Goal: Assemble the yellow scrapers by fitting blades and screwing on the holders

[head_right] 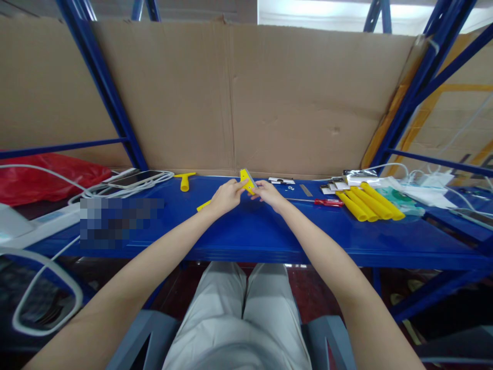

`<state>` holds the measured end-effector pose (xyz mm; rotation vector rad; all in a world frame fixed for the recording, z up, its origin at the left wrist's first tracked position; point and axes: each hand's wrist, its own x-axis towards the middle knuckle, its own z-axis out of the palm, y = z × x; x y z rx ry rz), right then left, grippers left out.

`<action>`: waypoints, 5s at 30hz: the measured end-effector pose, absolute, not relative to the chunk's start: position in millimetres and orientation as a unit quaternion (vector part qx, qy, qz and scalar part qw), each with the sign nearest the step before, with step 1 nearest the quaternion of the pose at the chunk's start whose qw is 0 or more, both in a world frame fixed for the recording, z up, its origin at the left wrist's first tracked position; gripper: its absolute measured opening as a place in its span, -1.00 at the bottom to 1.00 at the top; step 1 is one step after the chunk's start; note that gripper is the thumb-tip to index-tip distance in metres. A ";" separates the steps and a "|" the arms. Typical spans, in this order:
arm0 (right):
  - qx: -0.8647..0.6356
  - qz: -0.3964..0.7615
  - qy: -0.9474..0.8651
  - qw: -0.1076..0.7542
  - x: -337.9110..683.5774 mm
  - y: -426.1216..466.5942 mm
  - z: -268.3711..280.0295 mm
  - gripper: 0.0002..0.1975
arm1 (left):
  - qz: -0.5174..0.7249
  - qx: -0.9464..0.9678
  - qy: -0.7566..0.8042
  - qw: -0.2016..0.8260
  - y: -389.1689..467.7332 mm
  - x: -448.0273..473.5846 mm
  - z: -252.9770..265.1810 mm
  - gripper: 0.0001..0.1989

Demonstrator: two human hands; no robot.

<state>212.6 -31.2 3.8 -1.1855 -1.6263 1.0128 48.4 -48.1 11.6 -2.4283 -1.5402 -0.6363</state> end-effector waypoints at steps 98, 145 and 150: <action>-0.439 0.533 -0.530 0.491 234.3 -35.7 20.4 -0.82 | -0.252 -0.919 -0.287 0.093 -28.4 42.7 0.9 -0.53; -0.333 0.530 -0.670 0.399 233.8 -43.4 20.1 -0.87 | -0.384 -0.871 -0.256 0.171 -9.7 31.9 -7.2 -0.52; -0.298 0.520 -0.696 0.395 235.2 -40.7 15.0 -0.75 | -0.384 -0.869 -0.259 0.173 -9.2 31.6 -8.5 -0.54</action>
